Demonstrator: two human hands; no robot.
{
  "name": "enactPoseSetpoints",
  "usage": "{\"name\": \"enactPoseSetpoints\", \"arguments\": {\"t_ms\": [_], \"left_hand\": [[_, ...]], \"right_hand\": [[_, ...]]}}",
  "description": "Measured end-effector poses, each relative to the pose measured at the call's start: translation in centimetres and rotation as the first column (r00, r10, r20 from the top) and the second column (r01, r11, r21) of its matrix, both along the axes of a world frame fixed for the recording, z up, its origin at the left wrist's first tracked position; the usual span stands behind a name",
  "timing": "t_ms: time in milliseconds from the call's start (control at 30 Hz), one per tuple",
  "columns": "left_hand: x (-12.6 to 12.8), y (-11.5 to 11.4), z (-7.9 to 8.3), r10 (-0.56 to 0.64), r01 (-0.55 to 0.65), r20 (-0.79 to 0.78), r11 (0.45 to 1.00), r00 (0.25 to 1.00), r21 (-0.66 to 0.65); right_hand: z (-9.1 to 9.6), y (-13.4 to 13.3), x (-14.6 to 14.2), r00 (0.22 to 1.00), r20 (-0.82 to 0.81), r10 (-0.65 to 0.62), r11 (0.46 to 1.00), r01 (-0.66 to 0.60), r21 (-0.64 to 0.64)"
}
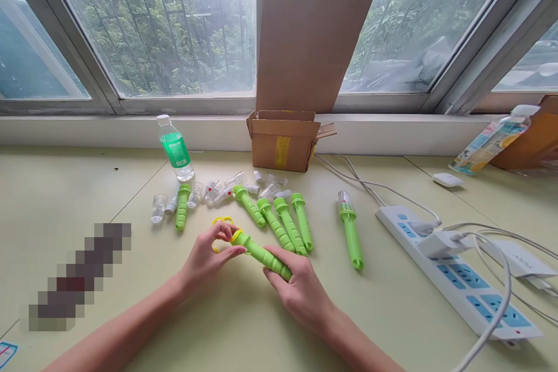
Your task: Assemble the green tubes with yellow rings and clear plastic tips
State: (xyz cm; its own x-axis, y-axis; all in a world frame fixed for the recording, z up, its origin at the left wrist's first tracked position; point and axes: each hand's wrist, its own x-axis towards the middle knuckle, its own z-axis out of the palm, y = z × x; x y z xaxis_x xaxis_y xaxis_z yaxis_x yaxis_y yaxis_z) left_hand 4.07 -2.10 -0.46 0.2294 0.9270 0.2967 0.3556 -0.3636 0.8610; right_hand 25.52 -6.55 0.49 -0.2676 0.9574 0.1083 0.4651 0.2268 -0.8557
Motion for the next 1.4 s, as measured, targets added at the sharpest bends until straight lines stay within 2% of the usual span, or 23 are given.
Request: {"name": "enactPoseSetpoints", "arguments": {"t_ms": [467,867,1400], "left_hand": [[0.02,0.03,-0.16,-0.009,0.006,-0.040,0.998,0.999,-0.062],[-0.03,-0.09,0.13,-0.002,0.002,-0.006,1.000,1.000,-0.002],[0.17,-0.17,0.12,0.007,-0.007,0.006,1.000,1.000,-0.017]], "right_hand": [[0.05,-0.06,0.00,0.999,0.044,0.002,1.000,-0.001,-0.025],[0.09,-0.09,0.10,0.999,0.043,-0.017,1.000,0.017,-0.012],[0.26,-0.02,-0.07,0.998,0.056,0.000,1.000,-0.001,0.001]]}}
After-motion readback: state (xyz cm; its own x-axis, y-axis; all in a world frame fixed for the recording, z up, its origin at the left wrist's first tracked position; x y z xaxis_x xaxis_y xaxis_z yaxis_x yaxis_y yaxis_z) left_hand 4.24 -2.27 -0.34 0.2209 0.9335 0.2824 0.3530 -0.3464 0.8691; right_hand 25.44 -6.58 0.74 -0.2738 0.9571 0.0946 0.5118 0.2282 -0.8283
